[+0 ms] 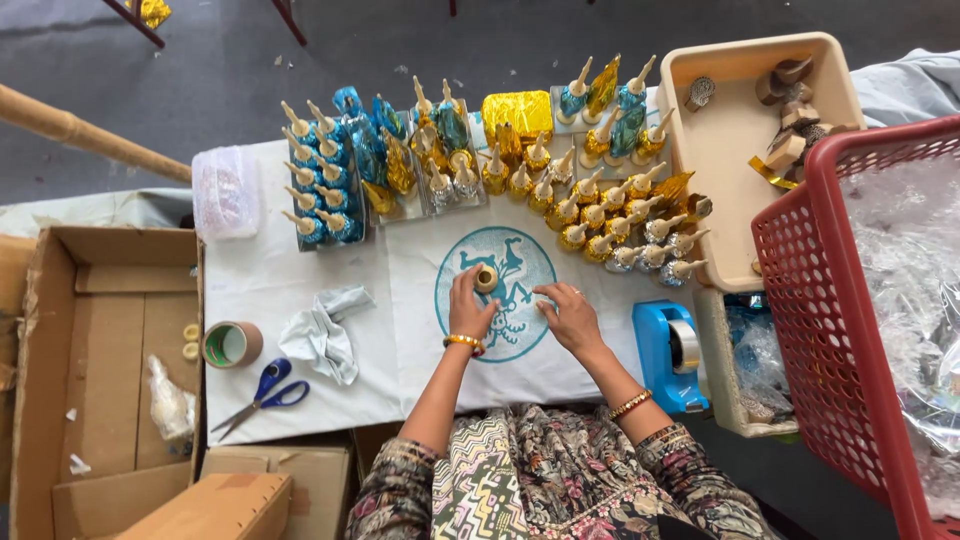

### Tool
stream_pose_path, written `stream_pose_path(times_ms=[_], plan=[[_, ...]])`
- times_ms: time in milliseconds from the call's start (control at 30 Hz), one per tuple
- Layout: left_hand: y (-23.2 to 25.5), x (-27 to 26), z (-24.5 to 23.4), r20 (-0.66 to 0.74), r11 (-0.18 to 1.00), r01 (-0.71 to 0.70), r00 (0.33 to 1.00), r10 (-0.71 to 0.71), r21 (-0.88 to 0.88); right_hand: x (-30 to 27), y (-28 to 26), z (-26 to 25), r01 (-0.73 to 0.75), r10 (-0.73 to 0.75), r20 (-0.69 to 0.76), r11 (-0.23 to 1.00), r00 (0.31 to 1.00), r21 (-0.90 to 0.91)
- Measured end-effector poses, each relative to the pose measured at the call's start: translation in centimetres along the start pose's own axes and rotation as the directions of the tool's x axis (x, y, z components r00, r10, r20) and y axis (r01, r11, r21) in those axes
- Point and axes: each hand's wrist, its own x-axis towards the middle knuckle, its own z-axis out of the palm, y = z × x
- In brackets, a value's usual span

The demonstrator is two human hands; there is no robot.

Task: The person wipes a small wooden figurine with a cloth, then wraps it in gold foil. They place the wrapped item among other finished decorations on the table.

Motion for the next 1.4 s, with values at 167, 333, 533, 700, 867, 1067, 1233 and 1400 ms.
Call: stream_pose_path(times_ms=[167, 333, 533, 700, 867, 1067, 1233, 1400], plan=[[-0.7, 1.1, 1.2, -0.017, 0.995, 0.092, 0.996, -0.091, 0.031, -0.9, -1.0, -1.2, 0.008, -0.008, -0.002, 1.0, 1.0, -0.003], [-2.1, 1.1, 0.8, -0.01, 0.993, 0.116, 0.993, -0.116, 0.022, -1.5, -0.7, -1.7, 0.169, -0.171, -0.103, 0.985, 0.98, -0.032], [-5.1, -1.6, -1.0, -0.116, 0.998, 0.057, 0.992, -0.058, -0.016, -2.4, 1.5, -3.2, -0.007, 0.017, -0.209, 0.999, 0.978, 0.049], [-4.5, -4.4, -4.4, -0.135, 0.956, 0.278, 0.948, -0.289, -0.09, -2.4, 5.2, -7.2, -0.093, 0.164, -0.572, 0.984, 0.804, 0.151], [-4.2, -6.2, -5.5, -0.138, 0.951, 0.307, 0.941, -0.308, -0.032, -0.8, 8.6, -13.5, -0.205, 0.184, -0.742, 0.977, 0.644, 0.064], [-3.9, -6.1, -5.4, -0.111, 0.93, 0.368, 0.923, -0.367, -0.012, -0.8, 9.9, -15.5, -0.224, 0.078, -0.656, 0.964, 0.751, -0.141], [-4.6, -6.3, -5.0, -0.11, 0.937, 0.348, 0.933, -0.343, 0.024, -0.3, 6.0, -14.4, -0.123, -0.027, -0.603, 0.971, 0.797, -0.207], [-6.8, -6.4, -4.2, -0.133, 0.957, 0.285, 0.952, -0.277, 0.048, 2.1, 4.8, -12.0, 0.021, -0.14, -0.503, 0.972, 0.853, -0.235]])
